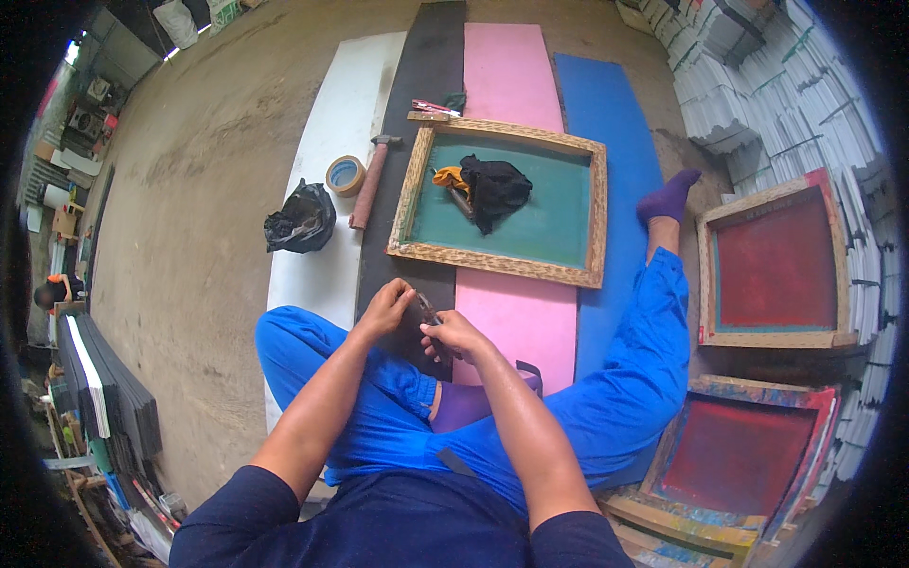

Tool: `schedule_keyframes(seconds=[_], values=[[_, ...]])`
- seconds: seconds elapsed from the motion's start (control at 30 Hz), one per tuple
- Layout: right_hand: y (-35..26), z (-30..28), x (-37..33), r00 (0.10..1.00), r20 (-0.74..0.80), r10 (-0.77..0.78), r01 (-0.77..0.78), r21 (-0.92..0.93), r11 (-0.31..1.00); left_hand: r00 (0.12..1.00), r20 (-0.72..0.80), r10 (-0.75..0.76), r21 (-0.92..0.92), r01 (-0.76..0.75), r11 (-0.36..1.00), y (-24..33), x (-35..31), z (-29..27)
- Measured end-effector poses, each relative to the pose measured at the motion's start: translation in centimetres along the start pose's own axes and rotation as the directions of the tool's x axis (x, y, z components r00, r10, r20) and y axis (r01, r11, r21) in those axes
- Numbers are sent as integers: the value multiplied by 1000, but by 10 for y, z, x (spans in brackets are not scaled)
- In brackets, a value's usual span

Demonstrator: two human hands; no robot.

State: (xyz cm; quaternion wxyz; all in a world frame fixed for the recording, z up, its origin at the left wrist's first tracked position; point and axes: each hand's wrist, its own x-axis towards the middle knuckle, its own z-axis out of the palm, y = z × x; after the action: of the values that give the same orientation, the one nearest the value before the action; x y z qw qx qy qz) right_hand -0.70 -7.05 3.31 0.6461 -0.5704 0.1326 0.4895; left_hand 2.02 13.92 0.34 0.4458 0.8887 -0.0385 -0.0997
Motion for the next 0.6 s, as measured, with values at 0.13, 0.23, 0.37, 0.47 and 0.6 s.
schedule_keyframes(seconds=[0.13, 0.23, 0.37, 0.47, 0.6], values=[[6, -3, 2, 998, -52, -29, 29, -5, 1000, 993, -103, -62, 263, 87, 961, 8, -4, -1], [13, -16, -3, 982, -166, -94, 86, -54, 995, 988, -153, -20, 445, 87, 891, 14, -6, 3], [39, -63, -8, 908, -364, -207, 128, -230, 965, 972, -149, 182, 506, -83, 859, 38, -3, 18], [32, -99, -39, 815, -531, -232, 64, -315, 947, 927, -114, 357, 526, -249, 813, 58, 4, 38], [31, -154, -76, 708, -680, -192, -67, -335, 940, 904, 19, 427, 571, -360, 738, 87, 16, 70]])
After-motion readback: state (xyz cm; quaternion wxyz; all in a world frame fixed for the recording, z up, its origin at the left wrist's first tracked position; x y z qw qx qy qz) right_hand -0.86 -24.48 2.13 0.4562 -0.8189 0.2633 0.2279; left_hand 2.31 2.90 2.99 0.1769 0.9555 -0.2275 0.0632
